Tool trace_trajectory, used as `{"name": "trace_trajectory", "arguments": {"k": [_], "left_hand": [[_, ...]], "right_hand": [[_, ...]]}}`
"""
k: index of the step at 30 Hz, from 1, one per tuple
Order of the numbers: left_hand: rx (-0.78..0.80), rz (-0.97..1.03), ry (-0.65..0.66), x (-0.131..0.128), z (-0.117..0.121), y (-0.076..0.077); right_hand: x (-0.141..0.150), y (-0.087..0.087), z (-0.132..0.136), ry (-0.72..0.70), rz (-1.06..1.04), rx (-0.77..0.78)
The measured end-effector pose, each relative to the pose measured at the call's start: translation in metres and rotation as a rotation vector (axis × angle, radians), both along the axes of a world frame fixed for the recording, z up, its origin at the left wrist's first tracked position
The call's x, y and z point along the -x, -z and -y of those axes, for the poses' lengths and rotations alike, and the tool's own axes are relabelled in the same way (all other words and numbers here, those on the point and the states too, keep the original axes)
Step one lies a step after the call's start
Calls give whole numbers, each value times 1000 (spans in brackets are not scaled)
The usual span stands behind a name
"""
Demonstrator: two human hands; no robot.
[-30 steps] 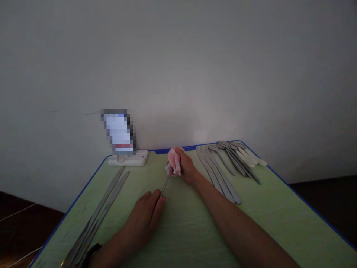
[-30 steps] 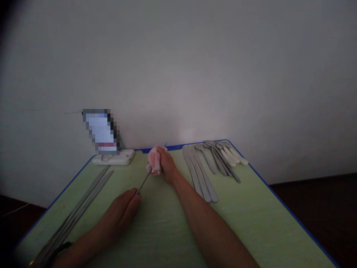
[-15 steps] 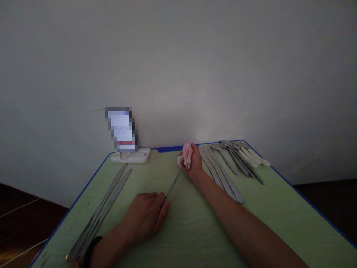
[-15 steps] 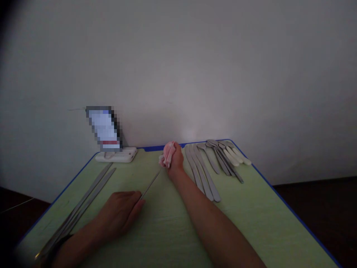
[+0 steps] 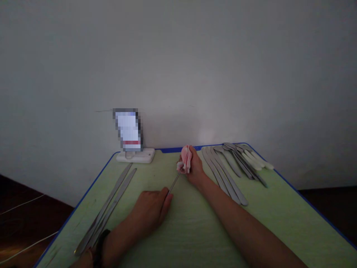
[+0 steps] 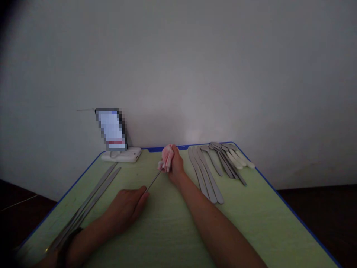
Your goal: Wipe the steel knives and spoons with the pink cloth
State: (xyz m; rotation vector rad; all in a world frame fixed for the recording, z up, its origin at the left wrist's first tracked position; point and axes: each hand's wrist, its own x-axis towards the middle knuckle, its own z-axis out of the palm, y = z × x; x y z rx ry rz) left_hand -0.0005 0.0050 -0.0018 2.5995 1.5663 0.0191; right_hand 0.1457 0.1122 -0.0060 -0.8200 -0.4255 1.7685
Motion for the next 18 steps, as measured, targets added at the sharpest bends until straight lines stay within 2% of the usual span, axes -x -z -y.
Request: {"name": "trace_trajectory", "arguments": {"k": [4, 6, 9, 14, 18], "left_hand": [[52, -23, -96, -3, -2, -2], [58, 5, -117, -3, -2, -2], [72, 71, -107, -1, -1, -3], [93, 188, 23, 3, 0, -3], [80, 177, -5, 5, -2, 4]], "right_hand": [[15, 2, 16, -174, 96, -9], [21, 3, 22, -196, 123, 1], [22, 4, 22, -164, 93, 19], [13, 3, 13, -56, -25, 36], [14, 7, 12, -39, -11, 15]]}}
